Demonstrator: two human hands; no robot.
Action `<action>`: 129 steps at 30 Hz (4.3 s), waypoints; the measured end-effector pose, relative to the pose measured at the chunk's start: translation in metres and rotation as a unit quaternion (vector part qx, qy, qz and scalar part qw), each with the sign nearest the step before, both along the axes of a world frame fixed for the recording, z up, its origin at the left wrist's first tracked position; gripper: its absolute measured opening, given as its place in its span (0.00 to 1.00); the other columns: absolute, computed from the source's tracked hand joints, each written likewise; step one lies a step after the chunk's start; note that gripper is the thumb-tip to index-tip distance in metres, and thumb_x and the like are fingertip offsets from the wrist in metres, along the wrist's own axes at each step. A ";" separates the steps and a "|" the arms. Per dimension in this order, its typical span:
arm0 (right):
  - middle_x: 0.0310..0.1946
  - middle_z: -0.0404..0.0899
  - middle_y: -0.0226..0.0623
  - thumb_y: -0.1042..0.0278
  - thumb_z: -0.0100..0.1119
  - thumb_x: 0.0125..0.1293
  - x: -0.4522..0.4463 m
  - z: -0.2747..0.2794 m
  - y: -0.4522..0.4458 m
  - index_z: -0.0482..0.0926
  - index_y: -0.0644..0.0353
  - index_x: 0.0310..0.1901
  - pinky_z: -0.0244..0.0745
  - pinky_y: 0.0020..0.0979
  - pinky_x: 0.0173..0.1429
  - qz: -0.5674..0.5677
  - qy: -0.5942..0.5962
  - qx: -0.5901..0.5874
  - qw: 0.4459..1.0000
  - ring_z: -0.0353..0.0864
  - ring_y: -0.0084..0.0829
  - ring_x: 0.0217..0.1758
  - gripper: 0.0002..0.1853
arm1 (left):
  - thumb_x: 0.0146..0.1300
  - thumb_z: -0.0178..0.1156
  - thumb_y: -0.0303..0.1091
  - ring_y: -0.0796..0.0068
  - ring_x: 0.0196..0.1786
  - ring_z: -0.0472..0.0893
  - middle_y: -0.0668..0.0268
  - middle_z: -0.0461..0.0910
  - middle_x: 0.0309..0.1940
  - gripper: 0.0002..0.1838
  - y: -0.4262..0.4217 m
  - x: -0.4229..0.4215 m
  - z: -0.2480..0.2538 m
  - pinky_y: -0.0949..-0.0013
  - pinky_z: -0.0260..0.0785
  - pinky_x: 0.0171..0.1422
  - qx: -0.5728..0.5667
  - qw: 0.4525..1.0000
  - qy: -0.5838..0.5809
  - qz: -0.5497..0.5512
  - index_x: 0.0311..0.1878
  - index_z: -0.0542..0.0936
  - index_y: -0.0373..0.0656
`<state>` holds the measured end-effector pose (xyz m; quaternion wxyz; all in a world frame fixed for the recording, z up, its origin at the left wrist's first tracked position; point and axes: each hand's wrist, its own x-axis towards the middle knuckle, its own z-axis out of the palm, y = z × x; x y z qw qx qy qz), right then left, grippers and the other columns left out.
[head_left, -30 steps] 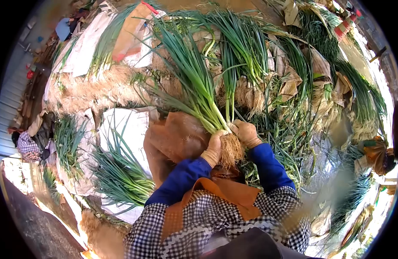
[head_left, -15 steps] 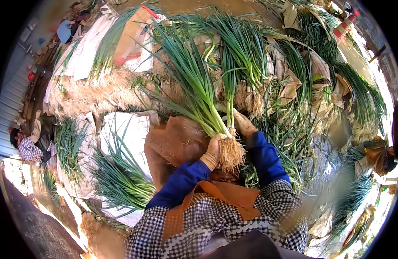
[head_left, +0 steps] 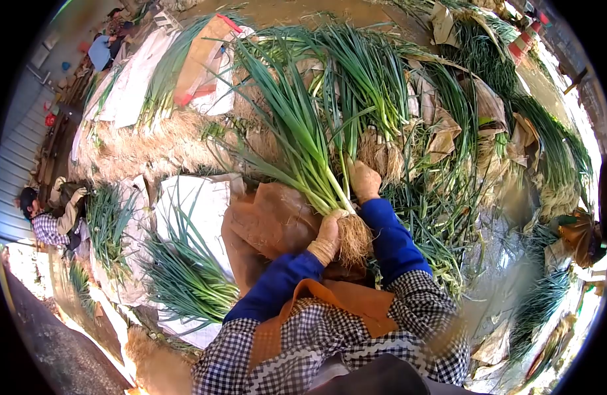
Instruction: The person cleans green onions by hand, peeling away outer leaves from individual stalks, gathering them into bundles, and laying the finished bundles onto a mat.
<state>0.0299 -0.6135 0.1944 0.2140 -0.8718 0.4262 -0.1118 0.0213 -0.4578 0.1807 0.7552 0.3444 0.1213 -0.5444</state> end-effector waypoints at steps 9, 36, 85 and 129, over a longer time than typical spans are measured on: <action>0.21 0.79 0.33 0.51 0.53 0.65 -0.252 0.028 -0.038 0.79 0.58 0.32 0.70 0.29 0.25 -0.006 0.114 0.211 0.971 0.77 0.25 0.21 0.17 | 0.54 0.47 0.29 0.66 0.42 0.76 0.56 0.74 0.44 0.24 0.006 0.007 0.007 0.63 0.74 0.48 -0.134 0.988 0.076 0.012 0.56 0.67 0.31; 0.19 0.64 0.26 0.55 0.49 0.68 -0.078 -0.020 -0.009 0.70 0.57 0.35 0.62 0.25 0.24 -0.154 -0.351 0.362 0.850 0.62 0.20 0.23 0.13 | 0.57 0.49 0.28 0.62 0.49 0.76 0.53 0.74 0.48 0.22 0.005 0.024 0.011 0.61 0.70 0.57 -0.062 0.992 0.108 -0.009 0.55 0.69 0.29; 0.57 0.69 0.40 0.59 0.55 0.64 -0.134 0.015 0.017 0.60 0.62 0.64 0.66 0.30 0.61 0.132 -0.285 0.573 0.757 0.70 0.30 0.58 0.30 | 0.57 0.51 0.33 0.61 0.42 0.79 0.55 0.79 0.38 0.16 0.002 -0.002 0.014 0.59 0.73 0.52 -0.104 0.977 0.131 -0.133 0.45 0.74 0.32; 0.31 0.81 0.42 0.50 0.55 0.61 -0.220 0.014 -0.033 0.78 0.59 0.35 0.75 0.37 0.37 0.020 0.127 -0.076 0.989 0.82 0.38 0.34 0.18 | 0.57 0.47 0.49 0.55 0.43 0.77 0.48 0.75 0.45 0.32 0.012 0.006 -0.001 0.52 0.72 0.51 -0.196 0.953 0.204 -0.111 0.58 0.67 0.32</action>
